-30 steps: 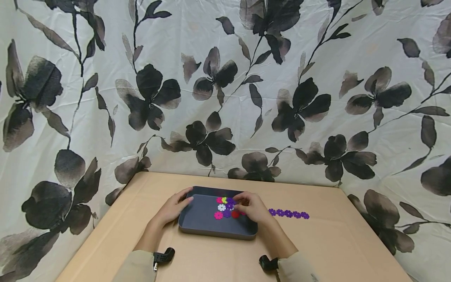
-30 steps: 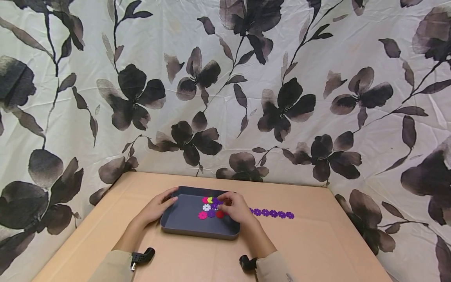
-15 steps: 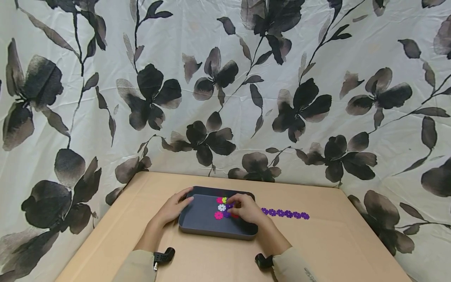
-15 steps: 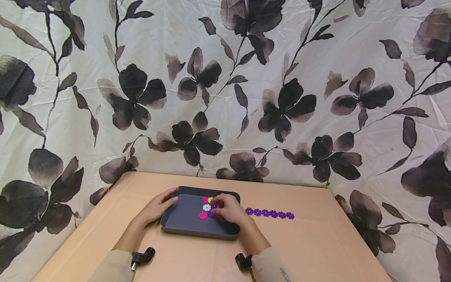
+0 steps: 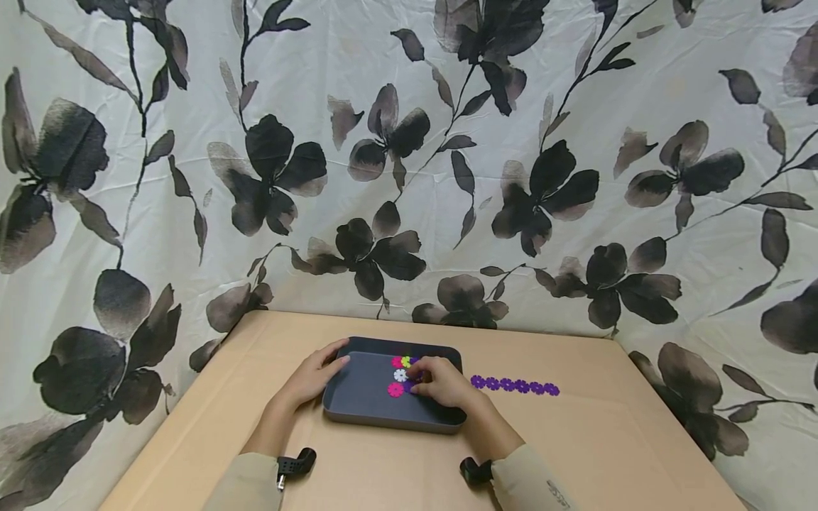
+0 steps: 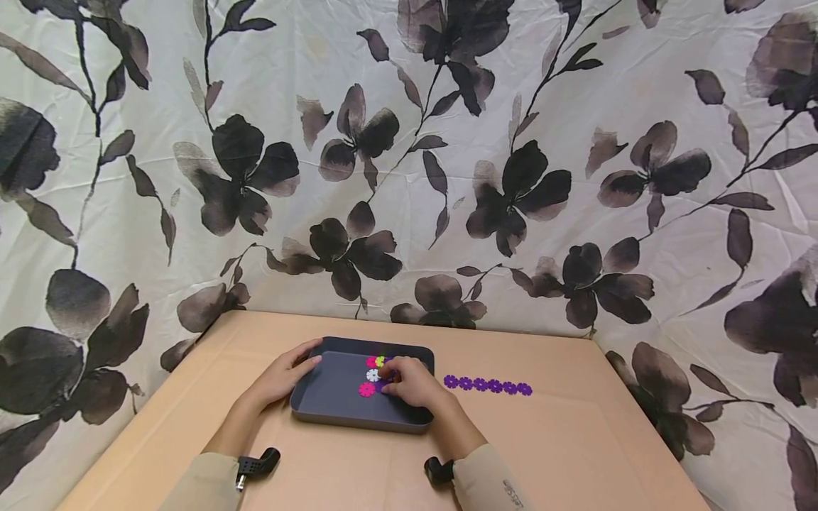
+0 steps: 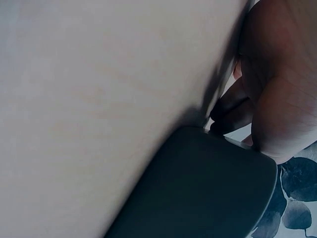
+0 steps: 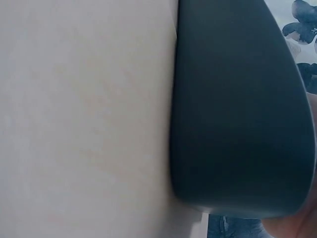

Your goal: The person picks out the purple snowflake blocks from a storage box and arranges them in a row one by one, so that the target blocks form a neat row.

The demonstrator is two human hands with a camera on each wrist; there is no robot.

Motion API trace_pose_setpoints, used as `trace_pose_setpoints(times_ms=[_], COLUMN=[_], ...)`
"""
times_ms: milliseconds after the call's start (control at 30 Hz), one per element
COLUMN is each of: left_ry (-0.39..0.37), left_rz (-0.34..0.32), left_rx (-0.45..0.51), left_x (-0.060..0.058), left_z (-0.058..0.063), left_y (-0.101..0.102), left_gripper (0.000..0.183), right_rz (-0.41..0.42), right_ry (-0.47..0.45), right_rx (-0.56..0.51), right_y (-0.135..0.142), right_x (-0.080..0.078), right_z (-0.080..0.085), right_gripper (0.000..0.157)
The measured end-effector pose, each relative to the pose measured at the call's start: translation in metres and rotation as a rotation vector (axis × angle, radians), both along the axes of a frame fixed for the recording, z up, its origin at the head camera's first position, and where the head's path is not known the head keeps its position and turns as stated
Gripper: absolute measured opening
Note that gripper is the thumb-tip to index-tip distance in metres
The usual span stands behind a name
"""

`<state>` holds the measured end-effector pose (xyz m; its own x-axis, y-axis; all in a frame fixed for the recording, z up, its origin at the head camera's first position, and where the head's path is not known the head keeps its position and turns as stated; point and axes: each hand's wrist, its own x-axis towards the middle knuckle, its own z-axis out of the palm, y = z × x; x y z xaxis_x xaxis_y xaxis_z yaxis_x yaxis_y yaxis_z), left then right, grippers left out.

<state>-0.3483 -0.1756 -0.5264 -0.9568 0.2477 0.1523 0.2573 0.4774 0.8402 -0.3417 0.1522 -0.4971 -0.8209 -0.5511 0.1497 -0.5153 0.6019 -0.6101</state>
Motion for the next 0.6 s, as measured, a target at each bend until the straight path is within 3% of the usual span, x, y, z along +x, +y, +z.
trace_pose_setpoints(times_ms=[600], left_ry=[0.001], left_rz=[-0.006], left_rx=[0.003], left_x=[-0.0012], left_z=[-0.0004], left_y=[-0.0008], left_gripper=[0.06], right_rz=[-0.008], right_ry=[-0.003], right_rx=[0.043], right_y=[-0.0025], right_x=[0.0013], right_z=[0.0], right_gripper=[0.018])
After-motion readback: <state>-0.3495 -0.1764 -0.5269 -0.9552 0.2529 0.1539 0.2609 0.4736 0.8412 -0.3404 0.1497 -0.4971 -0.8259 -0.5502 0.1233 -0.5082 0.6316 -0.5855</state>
